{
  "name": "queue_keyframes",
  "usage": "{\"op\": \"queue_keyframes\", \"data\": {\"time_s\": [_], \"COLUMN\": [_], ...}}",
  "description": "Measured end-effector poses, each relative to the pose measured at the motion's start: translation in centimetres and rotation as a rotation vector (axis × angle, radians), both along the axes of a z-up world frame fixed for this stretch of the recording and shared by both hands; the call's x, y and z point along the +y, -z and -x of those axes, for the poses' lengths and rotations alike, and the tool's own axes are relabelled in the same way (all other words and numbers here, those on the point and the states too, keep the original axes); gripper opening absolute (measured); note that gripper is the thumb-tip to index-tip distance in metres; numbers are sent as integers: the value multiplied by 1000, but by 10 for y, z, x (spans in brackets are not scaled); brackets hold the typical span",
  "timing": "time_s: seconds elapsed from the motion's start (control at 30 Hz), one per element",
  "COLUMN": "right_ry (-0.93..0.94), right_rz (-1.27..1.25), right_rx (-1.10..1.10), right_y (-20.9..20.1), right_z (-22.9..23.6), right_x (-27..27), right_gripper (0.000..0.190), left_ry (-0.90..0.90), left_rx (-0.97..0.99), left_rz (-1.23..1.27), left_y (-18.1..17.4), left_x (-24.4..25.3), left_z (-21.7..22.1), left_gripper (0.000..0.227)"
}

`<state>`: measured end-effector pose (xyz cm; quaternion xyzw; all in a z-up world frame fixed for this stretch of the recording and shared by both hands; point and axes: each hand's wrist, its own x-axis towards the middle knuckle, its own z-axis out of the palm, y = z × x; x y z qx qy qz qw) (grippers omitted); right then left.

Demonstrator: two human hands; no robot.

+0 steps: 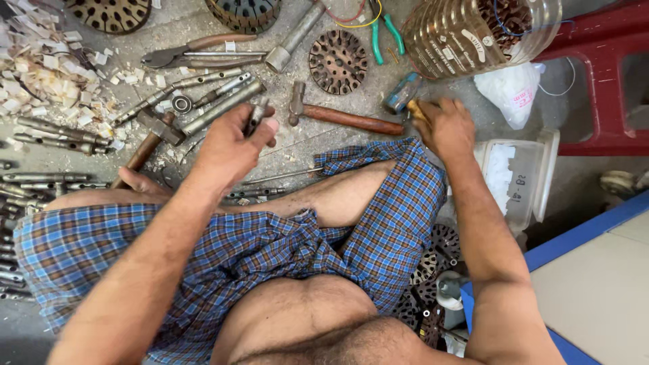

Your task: The person sits on the floor and assembles motor components. They pick up a cylindrical metal part and a circular stator, then use a hammer to tap the metal part into the stator. The person repeats this process with another set of parts.

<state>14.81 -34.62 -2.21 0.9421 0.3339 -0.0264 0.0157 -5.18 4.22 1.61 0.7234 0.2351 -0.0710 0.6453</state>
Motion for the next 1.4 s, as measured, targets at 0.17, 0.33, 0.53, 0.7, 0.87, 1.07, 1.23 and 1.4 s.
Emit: {"op": "queue_keyframes", "data": {"time_s": [0.17,0.33,0.53,0.7,0.87,1.07,1.23,1.4], "right_ry": [-103,-77,185,417,351,591,511,537], "right_rz": [-185,-118,-220,-1163,-1917,-1825,-1790,-1815], "right_rx": [258,238,234,1064,1752,1796,1754,1610], "right_y": [16,61,65,12,-25,-16,0,7], "right_z": [-28,-26,-17,18,90,104,90,82], "right_x": [77,170,190,189,199,221,228,227], "right_gripper": [73,134,135,102,85,85,78,70], "left_ry": [-198,-180,-152,-218,-244,-237,-263,-308], "left_rx": [214,97,53,39,12,-131,-269,-264], "left_rz": [211,324,392,434,420,491,341,373], "left_y": [46,73,83,71,48,38,43,39], "left_x": [-6,6,14,17,16,14,19,20], "left_z": [-8,-26,-32,-33,-38,-29,-33,-32], "left_gripper": [31,34,38,37,30,28,24,21]}}
